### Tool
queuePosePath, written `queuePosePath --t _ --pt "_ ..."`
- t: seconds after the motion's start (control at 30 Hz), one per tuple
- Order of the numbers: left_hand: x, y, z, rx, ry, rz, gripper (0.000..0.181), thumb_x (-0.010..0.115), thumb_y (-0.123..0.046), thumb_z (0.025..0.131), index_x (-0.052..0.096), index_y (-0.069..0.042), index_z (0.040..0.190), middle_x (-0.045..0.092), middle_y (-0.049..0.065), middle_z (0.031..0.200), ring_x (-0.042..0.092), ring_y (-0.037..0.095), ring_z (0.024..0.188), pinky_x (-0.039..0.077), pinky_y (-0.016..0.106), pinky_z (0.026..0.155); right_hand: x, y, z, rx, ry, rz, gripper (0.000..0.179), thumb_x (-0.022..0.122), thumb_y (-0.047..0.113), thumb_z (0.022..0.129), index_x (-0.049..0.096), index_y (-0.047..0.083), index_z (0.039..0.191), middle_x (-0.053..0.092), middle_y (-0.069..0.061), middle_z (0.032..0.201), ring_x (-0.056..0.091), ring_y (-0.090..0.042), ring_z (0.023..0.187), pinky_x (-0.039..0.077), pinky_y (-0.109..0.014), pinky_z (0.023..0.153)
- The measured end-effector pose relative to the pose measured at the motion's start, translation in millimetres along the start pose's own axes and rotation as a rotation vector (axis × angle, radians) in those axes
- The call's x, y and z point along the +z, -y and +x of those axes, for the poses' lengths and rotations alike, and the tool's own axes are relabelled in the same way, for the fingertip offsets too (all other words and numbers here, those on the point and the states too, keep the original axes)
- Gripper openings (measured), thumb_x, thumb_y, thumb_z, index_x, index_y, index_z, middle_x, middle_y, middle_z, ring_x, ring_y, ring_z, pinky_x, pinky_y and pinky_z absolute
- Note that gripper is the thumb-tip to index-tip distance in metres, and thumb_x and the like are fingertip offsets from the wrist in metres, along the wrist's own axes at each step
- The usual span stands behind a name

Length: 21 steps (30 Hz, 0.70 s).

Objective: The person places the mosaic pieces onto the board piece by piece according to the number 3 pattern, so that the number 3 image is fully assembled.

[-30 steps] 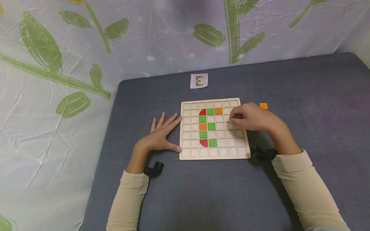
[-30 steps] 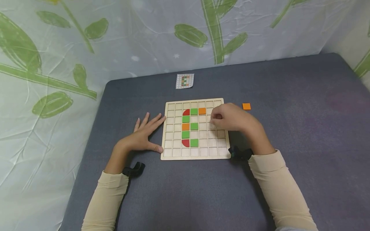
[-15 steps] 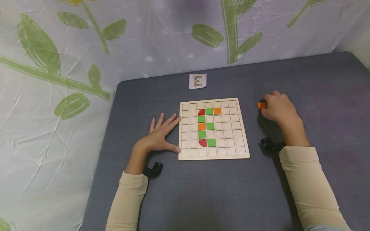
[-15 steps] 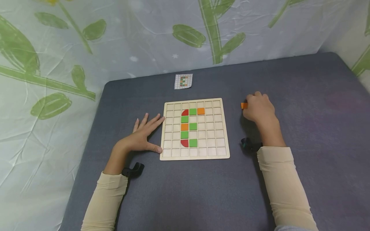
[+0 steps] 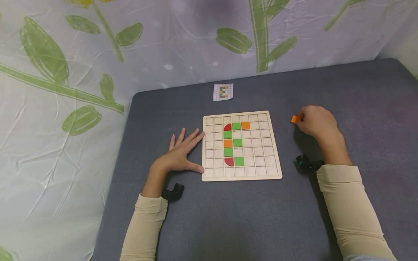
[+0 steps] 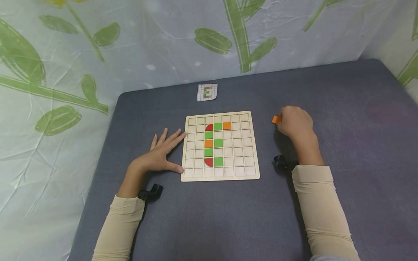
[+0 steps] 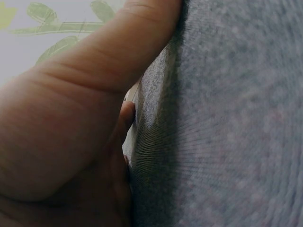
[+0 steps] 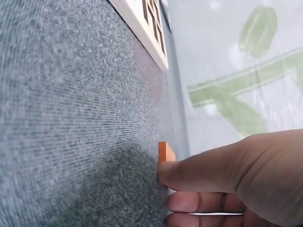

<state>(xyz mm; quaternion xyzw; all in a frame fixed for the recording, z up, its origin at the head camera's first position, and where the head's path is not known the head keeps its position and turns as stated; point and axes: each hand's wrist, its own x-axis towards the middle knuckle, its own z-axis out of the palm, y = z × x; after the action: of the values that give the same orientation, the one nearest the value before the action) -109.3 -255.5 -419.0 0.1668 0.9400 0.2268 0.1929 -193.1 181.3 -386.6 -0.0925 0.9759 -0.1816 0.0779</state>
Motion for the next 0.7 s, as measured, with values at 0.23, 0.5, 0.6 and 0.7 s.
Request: queuePosePath --t 0.23,0.5,0.6,0.7 --pt "0.4 -0.5 -0.1 0.001 -0.001 -0.001 0.126 0.088 -0.06 0.066 0.014 -0.031 0.163 0.006 -0.004 0.168 -0.021 0.027 0.149 -0.019 0.055 0.114 -0.1 -2.6 -0.5 -0.002 -0.004 -0.01 0.026 0.067 0.016 0.085 0.069 -0.006 0.098 0.067 -0.022 0.089 0.058 -0.037 0.073 0.047 -0.055 0.064" --pt "-0.1 0.0 -0.1 0.01 -0.006 -0.007 0.125 0.088 -0.059 0.066 0.014 -0.031 0.163 0.006 -0.004 0.168 -0.021 0.027 0.149 -0.019 0.055 0.113 -7.1 -17.0 -1.4 -0.059 0.049 0.048 0.029 0.068 0.016 0.085 0.07 -0.007 0.103 0.068 -0.022 0.094 0.061 -0.034 0.078 0.048 -0.055 0.07" --pt "-0.3 0.0 0.1 0.012 -0.007 -0.007 0.125 0.088 -0.059 0.066 0.014 -0.031 0.163 0.006 -0.003 0.168 -0.021 0.028 0.15 -0.019 0.055 0.113 -9.8 -21.4 -3.1 -0.069 0.061 0.06 0.029 0.069 0.015 0.084 0.071 -0.008 0.102 0.069 -0.022 0.095 0.062 -0.034 0.081 0.048 -0.055 0.073" --pt "0.4 0.6 0.1 0.006 -0.001 0.003 0.125 0.088 -0.059 0.066 0.013 -0.031 0.163 0.006 -0.003 0.168 -0.021 0.028 0.149 -0.019 0.055 0.113 -10.7 -23.8 -4.3 -0.085 0.063 0.063 0.027 0.07 0.015 0.083 0.071 -0.007 0.099 0.069 -0.021 0.092 0.062 -0.034 0.081 0.048 -0.055 0.073"
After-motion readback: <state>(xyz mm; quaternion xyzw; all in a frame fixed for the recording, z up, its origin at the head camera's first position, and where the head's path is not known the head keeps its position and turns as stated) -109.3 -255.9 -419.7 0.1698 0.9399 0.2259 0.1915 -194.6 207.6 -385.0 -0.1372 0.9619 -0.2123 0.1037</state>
